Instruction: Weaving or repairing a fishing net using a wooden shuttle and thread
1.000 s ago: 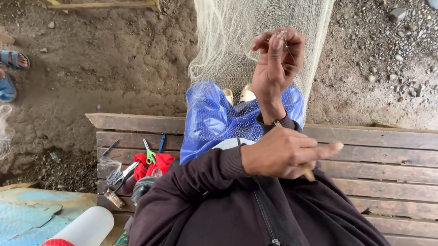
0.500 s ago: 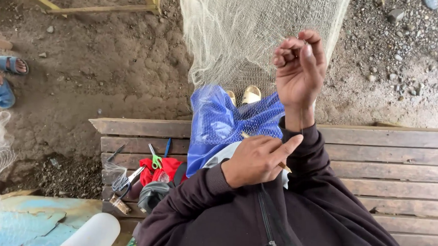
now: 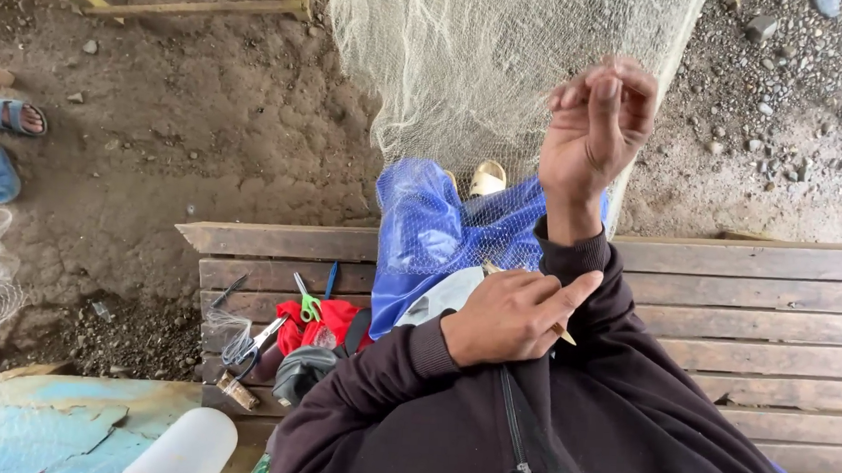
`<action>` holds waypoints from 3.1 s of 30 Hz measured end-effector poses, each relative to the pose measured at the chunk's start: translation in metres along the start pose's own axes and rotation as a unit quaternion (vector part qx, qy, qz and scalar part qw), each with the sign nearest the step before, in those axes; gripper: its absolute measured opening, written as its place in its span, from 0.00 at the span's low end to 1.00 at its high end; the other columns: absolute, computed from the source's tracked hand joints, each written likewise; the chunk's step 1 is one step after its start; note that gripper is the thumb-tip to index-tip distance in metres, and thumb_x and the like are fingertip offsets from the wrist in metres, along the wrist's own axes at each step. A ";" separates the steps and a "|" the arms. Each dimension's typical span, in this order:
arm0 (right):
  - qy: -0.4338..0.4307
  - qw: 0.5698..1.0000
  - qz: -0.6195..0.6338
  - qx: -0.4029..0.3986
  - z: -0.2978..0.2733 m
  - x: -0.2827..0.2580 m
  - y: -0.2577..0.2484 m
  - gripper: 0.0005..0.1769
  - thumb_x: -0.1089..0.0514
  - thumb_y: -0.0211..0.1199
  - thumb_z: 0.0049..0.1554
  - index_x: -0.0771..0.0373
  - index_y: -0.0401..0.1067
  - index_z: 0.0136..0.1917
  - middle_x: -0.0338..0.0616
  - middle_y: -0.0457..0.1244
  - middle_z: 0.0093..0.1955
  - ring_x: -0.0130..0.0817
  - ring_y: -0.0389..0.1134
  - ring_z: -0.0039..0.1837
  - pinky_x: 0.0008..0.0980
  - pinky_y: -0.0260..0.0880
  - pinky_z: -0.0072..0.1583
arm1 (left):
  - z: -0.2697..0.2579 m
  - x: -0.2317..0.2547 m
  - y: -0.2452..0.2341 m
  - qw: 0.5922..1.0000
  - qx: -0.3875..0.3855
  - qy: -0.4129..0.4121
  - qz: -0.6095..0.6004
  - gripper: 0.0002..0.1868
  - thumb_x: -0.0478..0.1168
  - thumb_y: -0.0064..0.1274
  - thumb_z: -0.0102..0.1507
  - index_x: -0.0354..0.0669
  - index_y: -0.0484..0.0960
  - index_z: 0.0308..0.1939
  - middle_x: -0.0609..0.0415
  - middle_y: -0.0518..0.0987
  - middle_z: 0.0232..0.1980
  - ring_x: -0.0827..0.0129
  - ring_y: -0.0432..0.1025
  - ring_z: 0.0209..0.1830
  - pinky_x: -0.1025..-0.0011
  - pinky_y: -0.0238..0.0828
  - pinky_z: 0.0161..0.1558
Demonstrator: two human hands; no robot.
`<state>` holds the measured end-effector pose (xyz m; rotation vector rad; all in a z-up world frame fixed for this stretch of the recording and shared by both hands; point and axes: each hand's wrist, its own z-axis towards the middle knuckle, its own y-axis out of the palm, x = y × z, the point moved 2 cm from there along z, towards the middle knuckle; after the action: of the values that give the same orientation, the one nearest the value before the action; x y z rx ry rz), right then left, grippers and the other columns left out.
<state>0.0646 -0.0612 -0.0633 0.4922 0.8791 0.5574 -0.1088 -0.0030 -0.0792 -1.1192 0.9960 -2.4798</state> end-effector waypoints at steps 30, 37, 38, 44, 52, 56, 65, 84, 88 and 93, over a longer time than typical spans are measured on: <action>0.030 0.983 0.009 -0.181 -0.048 -0.010 -0.004 0.05 0.58 0.47 0.59 0.59 0.55 0.41 0.36 0.46 0.30 0.35 0.57 0.36 0.37 0.66 0.42 | -0.007 0.021 0.013 0.994 0.011 0.072 -0.086 0.32 0.38 0.48 0.60 0.60 0.59 0.68 0.61 0.62 0.29 0.71 0.66 0.27 0.74 0.68 0.35; 0.024 0.983 0.018 -0.179 -0.053 -0.002 -0.012 0.04 0.60 0.46 0.59 0.59 0.55 0.42 0.37 0.46 0.30 0.36 0.58 0.36 0.39 0.67 0.42 | -0.006 0.019 0.016 0.993 0.009 0.070 -0.093 0.31 0.38 0.48 0.61 0.61 0.59 0.67 0.60 0.63 0.29 0.71 0.66 0.27 0.74 0.67 0.35; 0.025 0.983 0.020 -0.179 -0.053 -0.001 -0.012 0.04 0.60 0.46 0.59 0.59 0.55 0.42 0.37 0.46 0.30 0.36 0.58 0.36 0.39 0.67 0.42 | -0.006 0.019 0.016 0.993 0.007 0.071 -0.090 0.31 0.38 0.48 0.61 0.61 0.59 0.68 0.60 0.63 0.29 0.70 0.66 0.27 0.74 0.68 0.35; 0.038 0.983 0.025 -0.178 -0.055 -0.006 -0.005 0.05 0.59 0.46 0.59 0.59 0.55 0.42 0.36 0.45 0.30 0.36 0.58 0.37 0.38 0.67 0.43 | -0.006 0.018 0.019 0.993 -0.008 0.073 -0.090 0.32 0.38 0.48 0.62 0.61 0.57 0.69 0.60 0.62 0.30 0.71 0.65 0.27 0.74 0.68 0.35; 0.025 0.984 0.020 -0.177 -0.060 -0.007 -0.010 0.07 0.59 0.46 0.59 0.61 0.53 0.40 0.39 0.45 0.30 0.38 0.57 0.35 0.39 0.66 0.42 | -0.004 0.021 0.022 0.993 -0.018 0.077 -0.090 0.32 0.38 0.48 0.62 0.62 0.57 0.69 0.61 0.62 0.30 0.72 0.64 0.27 0.75 0.67 0.36; 0.021 0.984 0.017 -0.175 -0.061 -0.008 -0.012 0.07 0.59 0.47 0.58 0.61 0.54 0.40 0.39 0.45 0.29 0.38 0.57 0.35 0.39 0.66 0.42 | -0.001 0.023 0.021 0.993 -0.014 0.077 -0.085 0.29 0.40 0.46 0.62 0.62 0.59 0.67 0.61 0.62 0.29 0.73 0.65 0.27 0.74 0.68 0.35; 0.066 0.969 0.003 -0.238 0.019 -0.028 -0.018 0.03 0.60 0.52 0.60 0.56 0.61 0.48 0.37 0.58 0.45 0.29 0.62 0.46 0.26 0.70 0.49 | 0.006 0.011 0.011 0.996 -0.035 0.036 0.076 0.28 0.36 0.49 0.60 0.46 0.63 0.65 0.57 0.62 0.28 0.65 0.61 0.23 0.66 0.59 0.25; 0.025 0.953 -0.286 -0.097 0.010 -0.011 -0.021 0.20 0.78 0.43 0.56 0.58 0.56 0.56 0.50 0.60 0.48 0.22 0.47 0.27 0.17 0.45 0.27 | -0.014 -0.050 0.053 0.980 0.055 -0.136 0.135 0.35 0.33 0.40 0.65 0.31 0.37 0.70 0.40 0.67 0.47 0.55 0.66 0.39 0.64 0.64 0.39; -0.031 0.932 -0.354 -0.066 0.016 0.009 -0.037 0.16 0.76 0.49 0.57 0.58 0.63 0.53 0.46 0.62 0.44 0.22 0.47 0.26 0.16 0.42 0.24 | -0.013 -0.055 0.060 0.978 0.034 -0.149 0.144 0.33 0.33 0.38 0.65 0.30 0.39 0.69 0.40 0.67 0.47 0.55 0.66 0.38 0.63 0.64 0.38; -0.036 0.964 -0.264 -0.013 0.020 0.001 -0.022 0.03 0.63 0.51 0.61 0.62 0.65 0.46 0.47 0.64 0.42 0.22 0.44 0.23 0.20 0.41 0.24 | -0.013 -0.067 0.061 0.988 0.054 -0.140 0.040 0.41 0.43 0.48 0.65 0.35 0.36 0.70 0.36 0.60 0.61 0.45 0.63 0.57 0.57 0.64 0.55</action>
<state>0.0867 -0.0803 -0.0667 0.2336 0.8868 0.0611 -0.0765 -0.0107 -0.1642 -1.3204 0.7998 -2.2065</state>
